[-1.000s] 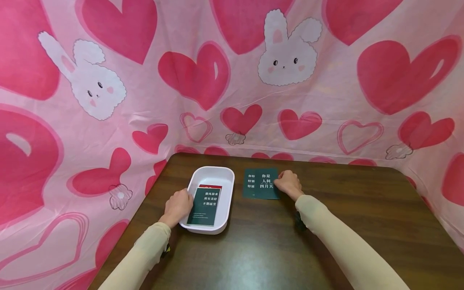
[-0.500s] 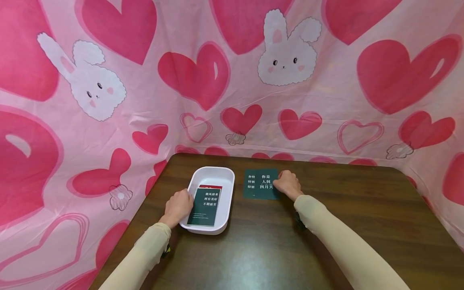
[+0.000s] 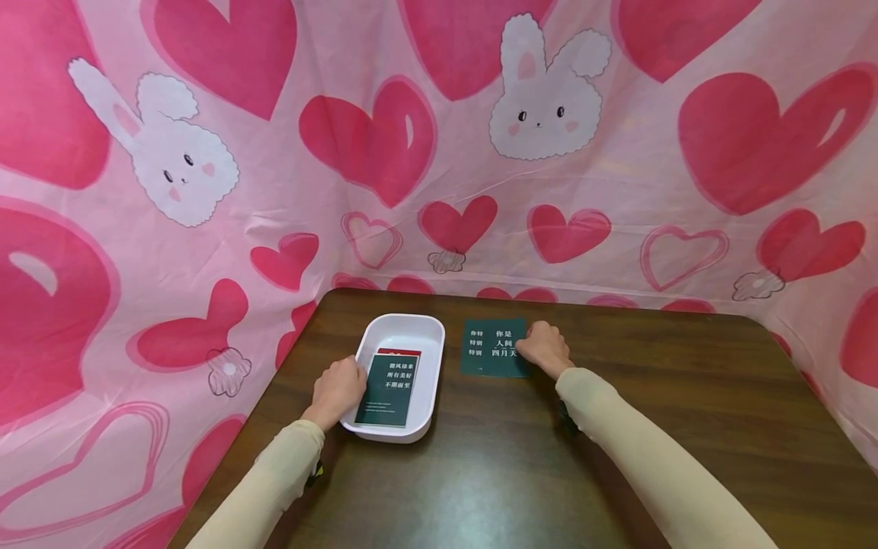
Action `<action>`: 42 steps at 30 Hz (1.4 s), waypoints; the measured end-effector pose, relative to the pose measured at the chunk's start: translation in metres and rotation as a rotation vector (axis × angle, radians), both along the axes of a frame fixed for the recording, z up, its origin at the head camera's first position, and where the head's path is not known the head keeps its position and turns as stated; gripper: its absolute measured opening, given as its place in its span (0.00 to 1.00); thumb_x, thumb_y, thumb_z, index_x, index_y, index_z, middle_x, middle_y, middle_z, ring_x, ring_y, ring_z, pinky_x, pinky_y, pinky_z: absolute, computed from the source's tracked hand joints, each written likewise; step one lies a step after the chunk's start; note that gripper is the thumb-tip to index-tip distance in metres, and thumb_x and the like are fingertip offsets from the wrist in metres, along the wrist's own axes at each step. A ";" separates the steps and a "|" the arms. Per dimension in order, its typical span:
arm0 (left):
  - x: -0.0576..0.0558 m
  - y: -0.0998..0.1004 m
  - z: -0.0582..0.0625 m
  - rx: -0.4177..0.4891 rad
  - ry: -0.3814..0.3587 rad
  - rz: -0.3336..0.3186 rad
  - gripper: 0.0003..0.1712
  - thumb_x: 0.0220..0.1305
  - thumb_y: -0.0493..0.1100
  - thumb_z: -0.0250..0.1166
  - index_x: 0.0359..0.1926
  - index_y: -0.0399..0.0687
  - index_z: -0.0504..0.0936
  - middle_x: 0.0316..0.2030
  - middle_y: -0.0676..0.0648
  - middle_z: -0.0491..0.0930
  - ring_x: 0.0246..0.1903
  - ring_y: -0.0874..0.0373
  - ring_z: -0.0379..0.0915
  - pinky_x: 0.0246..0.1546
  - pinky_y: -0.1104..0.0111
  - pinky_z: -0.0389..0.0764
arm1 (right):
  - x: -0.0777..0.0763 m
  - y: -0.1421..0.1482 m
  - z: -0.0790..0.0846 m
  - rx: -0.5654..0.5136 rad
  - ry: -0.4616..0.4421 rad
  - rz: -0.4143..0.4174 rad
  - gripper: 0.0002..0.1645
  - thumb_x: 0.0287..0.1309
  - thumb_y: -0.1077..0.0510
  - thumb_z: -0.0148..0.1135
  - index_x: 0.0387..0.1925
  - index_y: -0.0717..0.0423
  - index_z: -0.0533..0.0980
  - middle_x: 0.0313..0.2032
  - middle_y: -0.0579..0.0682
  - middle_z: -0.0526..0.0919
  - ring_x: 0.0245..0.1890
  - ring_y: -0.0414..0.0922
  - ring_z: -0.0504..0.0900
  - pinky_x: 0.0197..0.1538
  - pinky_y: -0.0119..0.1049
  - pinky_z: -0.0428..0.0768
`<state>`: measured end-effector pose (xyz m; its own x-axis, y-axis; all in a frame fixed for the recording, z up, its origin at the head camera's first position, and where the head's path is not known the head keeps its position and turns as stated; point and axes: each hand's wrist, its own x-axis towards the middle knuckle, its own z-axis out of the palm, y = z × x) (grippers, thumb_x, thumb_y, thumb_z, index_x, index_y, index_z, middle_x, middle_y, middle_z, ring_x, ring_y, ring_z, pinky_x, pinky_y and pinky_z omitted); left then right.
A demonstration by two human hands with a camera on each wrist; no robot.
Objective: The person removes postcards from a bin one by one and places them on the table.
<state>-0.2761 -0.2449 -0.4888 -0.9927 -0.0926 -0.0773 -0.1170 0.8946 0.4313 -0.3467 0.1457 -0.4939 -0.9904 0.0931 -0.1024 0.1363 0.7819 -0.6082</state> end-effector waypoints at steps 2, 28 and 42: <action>0.000 0.000 0.000 0.002 0.000 0.000 0.18 0.74 0.42 0.63 0.53 0.29 0.78 0.37 0.38 0.81 0.31 0.49 0.79 0.40 0.49 0.88 | 0.000 -0.001 0.001 0.002 0.000 -0.001 0.17 0.59 0.57 0.60 0.17 0.53 0.68 0.16 0.50 0.64 0.19 0.48 0.65 0.25 0.40 0.64; 0.001 -0.001 -0.001 0.021 -0.008 0.007 0.18 0.74 0.42 0.63 0.54 0.29 0.77 0.36 0.39 0.81 0.30 0.50 0.79 0.38 0.51 0.88 | 0.000 0.001 -0.004 0.013 -0.012 0.008 0.20 0.60 0.56 0.61 0.16 0.54 0.66 0.16 0.49 0.62 0.18 0.47 0.62 0.22 0.39 0.61; 0.001 -0.001 -0.001 0.023 0.004 0.000 0.18 0.75 0.41 0.63 0.53 0.29 0.78 0.36 0.39 0.82 0.30 0.50 0.79 0.38 0.50 0.88 | 0.001 0.001 -0.001 0.012 -0.025 0.018 0.19 0.62 0.54 0.62 0.19 0.56 0.68 0.18 0.51 0.65 0.20 0.49 0.67 0.24 0.40 0.64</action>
<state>-0.2747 -0.2457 -0.4900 -0.9930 -0.0910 -0.0755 -0.1155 0.8843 0.4525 -0.3454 0.1466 -0.4953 -0.9890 0.0768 -0.1266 0.1376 0.7918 -0.5951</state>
